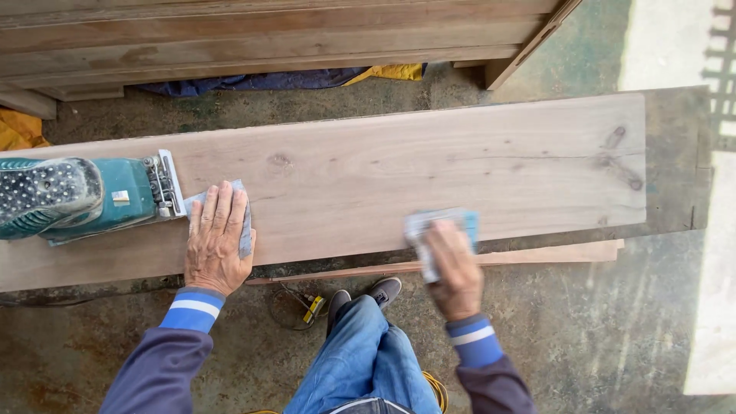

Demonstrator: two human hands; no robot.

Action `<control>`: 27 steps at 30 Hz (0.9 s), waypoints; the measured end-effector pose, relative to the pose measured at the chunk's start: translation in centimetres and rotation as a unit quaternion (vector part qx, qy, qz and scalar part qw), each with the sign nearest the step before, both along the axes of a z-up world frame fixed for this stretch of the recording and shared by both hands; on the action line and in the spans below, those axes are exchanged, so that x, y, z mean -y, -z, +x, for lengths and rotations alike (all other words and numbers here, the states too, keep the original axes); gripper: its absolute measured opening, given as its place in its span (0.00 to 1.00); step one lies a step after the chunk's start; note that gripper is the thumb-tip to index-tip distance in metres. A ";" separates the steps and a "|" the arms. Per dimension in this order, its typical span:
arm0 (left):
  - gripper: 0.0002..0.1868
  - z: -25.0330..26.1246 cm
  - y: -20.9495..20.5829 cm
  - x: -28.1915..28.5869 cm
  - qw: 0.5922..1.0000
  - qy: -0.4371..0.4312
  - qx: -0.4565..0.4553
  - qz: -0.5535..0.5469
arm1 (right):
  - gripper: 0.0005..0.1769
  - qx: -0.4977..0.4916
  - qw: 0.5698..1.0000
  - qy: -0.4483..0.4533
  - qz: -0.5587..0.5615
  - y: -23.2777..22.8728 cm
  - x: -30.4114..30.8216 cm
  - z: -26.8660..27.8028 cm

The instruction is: Sanding a long wooden board manually using sheets of sandpaper.

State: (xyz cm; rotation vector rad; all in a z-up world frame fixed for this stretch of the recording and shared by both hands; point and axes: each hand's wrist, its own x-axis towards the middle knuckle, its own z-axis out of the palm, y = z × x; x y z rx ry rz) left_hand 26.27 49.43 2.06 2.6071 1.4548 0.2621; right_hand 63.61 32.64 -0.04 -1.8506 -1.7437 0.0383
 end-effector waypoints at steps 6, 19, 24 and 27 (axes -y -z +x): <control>0.37 0.0 0.3 -0.3 1.000 0.003 0.001 0.013 | 0.20 0.003 0.946 0.314 -0.076 2.9 1.6 9.9; 0.39 -0.9 2.9 -0.1 0.998 0.009 0.045 0.041 | 0.33 0.028 0.969 0.241 -0.043 1.9 3.5 16.8; 0.39 -1.4 3.6 -0.4 0.999 -0.005 0.031 0.030 | 0.23 0.081 0.911 0.400 -0.059 3.6 -0.3 15.0; 0.39 -0.7 2.7 -0.2 0.999 -0.012 0.028 0.025 | 0.36 -0.017 0.989 0.145 0.006 -2.1 -3.7 -2.5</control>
